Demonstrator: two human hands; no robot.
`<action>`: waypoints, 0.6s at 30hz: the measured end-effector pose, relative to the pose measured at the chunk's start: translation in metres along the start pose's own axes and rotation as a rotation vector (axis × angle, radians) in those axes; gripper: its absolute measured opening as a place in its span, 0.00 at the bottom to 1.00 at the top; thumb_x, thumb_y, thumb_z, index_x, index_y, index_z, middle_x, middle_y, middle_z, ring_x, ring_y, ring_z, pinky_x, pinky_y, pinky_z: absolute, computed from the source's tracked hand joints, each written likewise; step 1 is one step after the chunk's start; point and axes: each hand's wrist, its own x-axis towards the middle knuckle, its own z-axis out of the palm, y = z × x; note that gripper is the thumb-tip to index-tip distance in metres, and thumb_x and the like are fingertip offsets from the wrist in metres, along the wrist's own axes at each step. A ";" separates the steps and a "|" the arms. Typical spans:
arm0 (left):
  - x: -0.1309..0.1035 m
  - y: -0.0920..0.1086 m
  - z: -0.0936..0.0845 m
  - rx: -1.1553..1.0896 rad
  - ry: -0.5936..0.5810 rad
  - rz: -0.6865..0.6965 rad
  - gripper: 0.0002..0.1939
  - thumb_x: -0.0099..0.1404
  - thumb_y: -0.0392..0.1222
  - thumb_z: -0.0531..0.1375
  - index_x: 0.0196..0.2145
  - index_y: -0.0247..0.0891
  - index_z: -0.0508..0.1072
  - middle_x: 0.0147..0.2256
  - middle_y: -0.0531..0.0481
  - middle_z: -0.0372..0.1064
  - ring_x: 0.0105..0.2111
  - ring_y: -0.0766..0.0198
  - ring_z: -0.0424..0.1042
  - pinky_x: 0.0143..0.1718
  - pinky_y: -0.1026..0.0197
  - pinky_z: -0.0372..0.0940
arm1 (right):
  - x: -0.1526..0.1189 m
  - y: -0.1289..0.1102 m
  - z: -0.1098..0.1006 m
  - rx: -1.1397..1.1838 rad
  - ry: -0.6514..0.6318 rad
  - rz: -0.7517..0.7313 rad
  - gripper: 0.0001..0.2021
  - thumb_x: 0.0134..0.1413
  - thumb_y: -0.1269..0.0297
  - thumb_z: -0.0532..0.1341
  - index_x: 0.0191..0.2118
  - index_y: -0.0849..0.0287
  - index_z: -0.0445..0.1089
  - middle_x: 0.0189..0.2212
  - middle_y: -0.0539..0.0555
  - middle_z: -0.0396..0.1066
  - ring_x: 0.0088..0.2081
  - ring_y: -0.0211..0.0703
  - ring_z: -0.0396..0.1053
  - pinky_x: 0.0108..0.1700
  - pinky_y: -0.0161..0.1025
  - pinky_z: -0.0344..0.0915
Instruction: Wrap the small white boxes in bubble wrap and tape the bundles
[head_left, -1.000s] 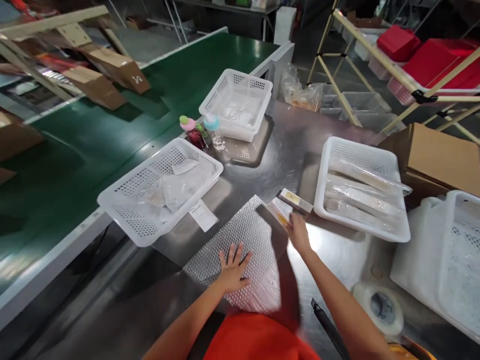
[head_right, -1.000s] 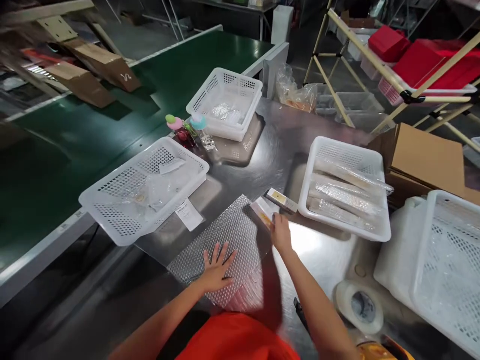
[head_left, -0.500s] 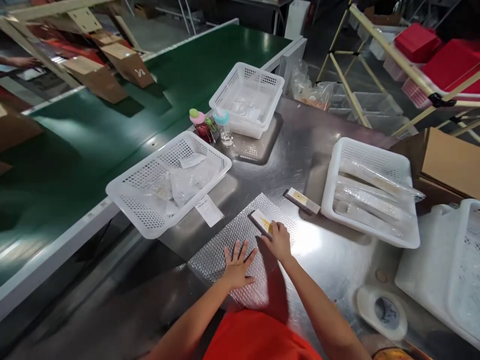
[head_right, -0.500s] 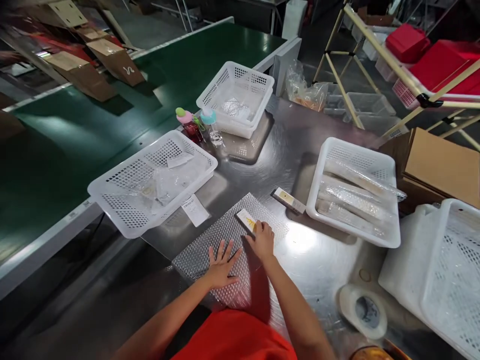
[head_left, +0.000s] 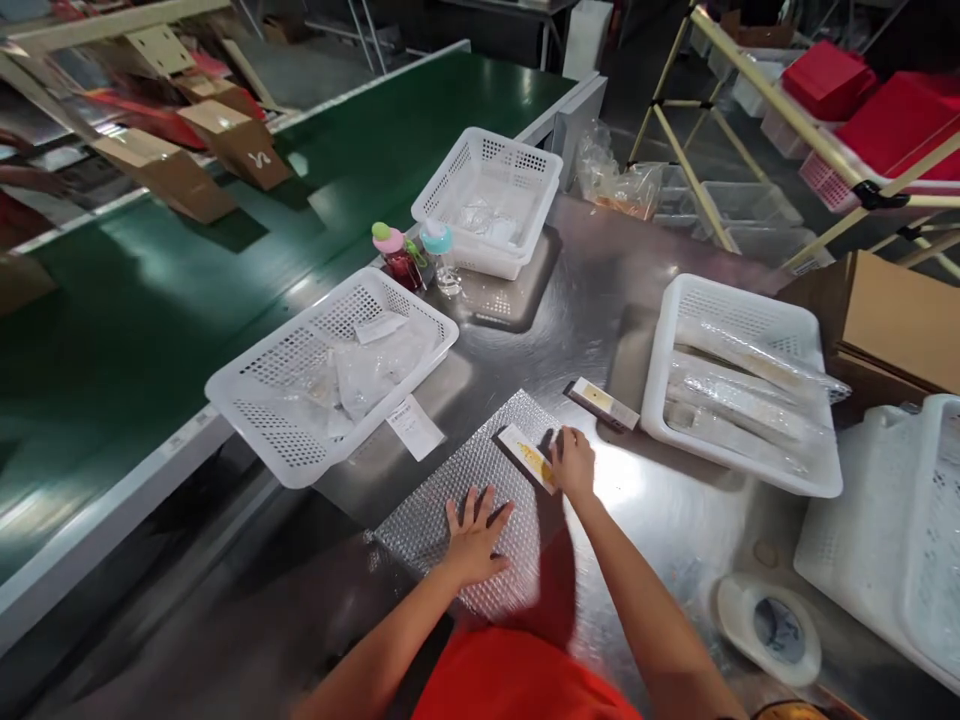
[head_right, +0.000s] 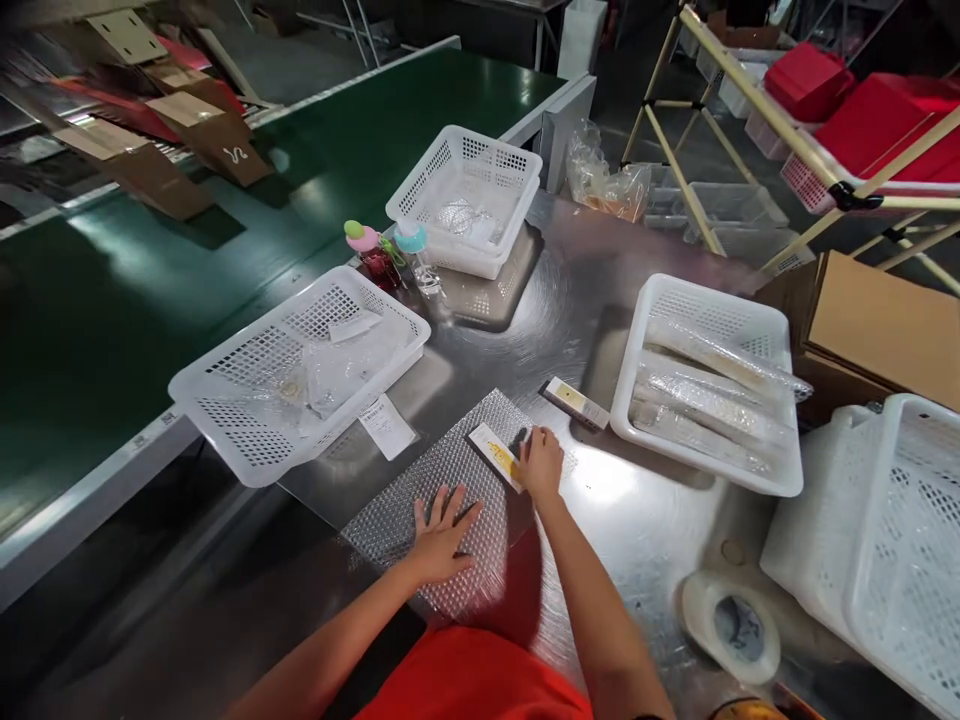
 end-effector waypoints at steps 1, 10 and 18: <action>0.001 0.004 -0.007 -0.050 0.074 -0.009 0.39 0.58 0.53 0.62 0.66 0.51 0.58 0.71 0.40 0.36 0.69 0.34 0.30 0.60 0.25 0.20 | 0.008 0.004 -0.003 -0.030 0.002 0.032 0.21 0.65 0.66 0.50 0.61 0.65 0.59 0.58 0.66 0.63 0.57 0.52 0.62 0.55 0.44 0.58; 0.082 0.044 -0.040 -1.276 0.249 -0.293 0.20 0.62 0.59 0.58 0.28 0.38 0.65 0.26 0.48 0.69 0.28 0.60 0.74 0.35 0.52 0.72 | 0.037 0.013 -0.027 -0.120 -0.075 -0.017 0.08 0.60 0.67 0.58 0.40 0.61 0.74 0.45 0.62 0.71 0.49 0.52 0.67 0.47 0.43 0.60; 0.106 0.037 -0.028 -1.395 0.327 -0.362 0.19 0.55 0.56 0.65 0.24 0.37 0.67 0.19 0.54 0.65 0.22 0.66 0.69 0.24 0.64 0.65 | -0.032 -0.027 -0.009 -0.086 -0.113 -0.282 0.14 0.66 0.67 0.51 0.42 0.59 0.75 0.40 0.58 0.74 0.44 0.48 0.69 0.47 0.41 0.64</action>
